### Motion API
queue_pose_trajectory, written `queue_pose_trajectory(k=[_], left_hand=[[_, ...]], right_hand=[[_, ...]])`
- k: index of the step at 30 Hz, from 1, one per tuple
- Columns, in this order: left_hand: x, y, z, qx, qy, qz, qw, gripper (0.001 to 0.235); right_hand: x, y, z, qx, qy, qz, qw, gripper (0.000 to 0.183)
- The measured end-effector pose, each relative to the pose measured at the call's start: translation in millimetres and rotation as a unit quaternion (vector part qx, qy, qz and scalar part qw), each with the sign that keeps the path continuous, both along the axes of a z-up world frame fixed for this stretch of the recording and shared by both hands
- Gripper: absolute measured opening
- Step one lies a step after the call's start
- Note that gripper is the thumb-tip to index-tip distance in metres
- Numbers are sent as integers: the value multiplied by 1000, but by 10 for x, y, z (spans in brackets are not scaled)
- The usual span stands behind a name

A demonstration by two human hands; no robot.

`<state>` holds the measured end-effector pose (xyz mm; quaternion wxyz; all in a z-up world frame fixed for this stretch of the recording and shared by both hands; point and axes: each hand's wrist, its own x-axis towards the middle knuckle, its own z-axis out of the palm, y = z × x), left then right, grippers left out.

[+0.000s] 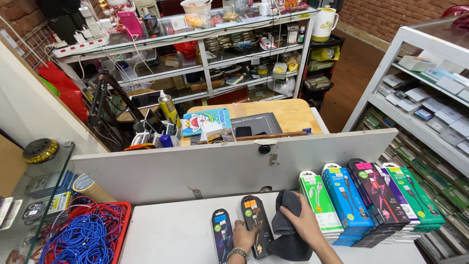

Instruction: The person wipes the surfaces of several small product boxes with a dark cloth and then places them onto a glass shelf. The person handles black, green, and blue boxes one at a time, wiping each before stacking them on the shelf.

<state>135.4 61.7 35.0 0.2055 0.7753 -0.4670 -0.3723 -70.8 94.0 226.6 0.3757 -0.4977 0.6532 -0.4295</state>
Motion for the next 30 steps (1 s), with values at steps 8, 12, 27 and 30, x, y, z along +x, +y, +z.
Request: queue_pose_trajectory(k=[8,12,27,30], left_hand=[[135,-3,-80,116,193,63,972,58],[45,-28,400,55,393,56,916,37],[113,33,2248,17,565,-64,823,62],[205,97,2280,-15,517,-107,849,59]], right_hand=[[-34,59,11,23,-19,-3,1000,63],[78,69,53,35,18,-17,999,65],[735,-98,468,-138,21,75,987,96],[744,-159,500,-156,35,40,986,85]])
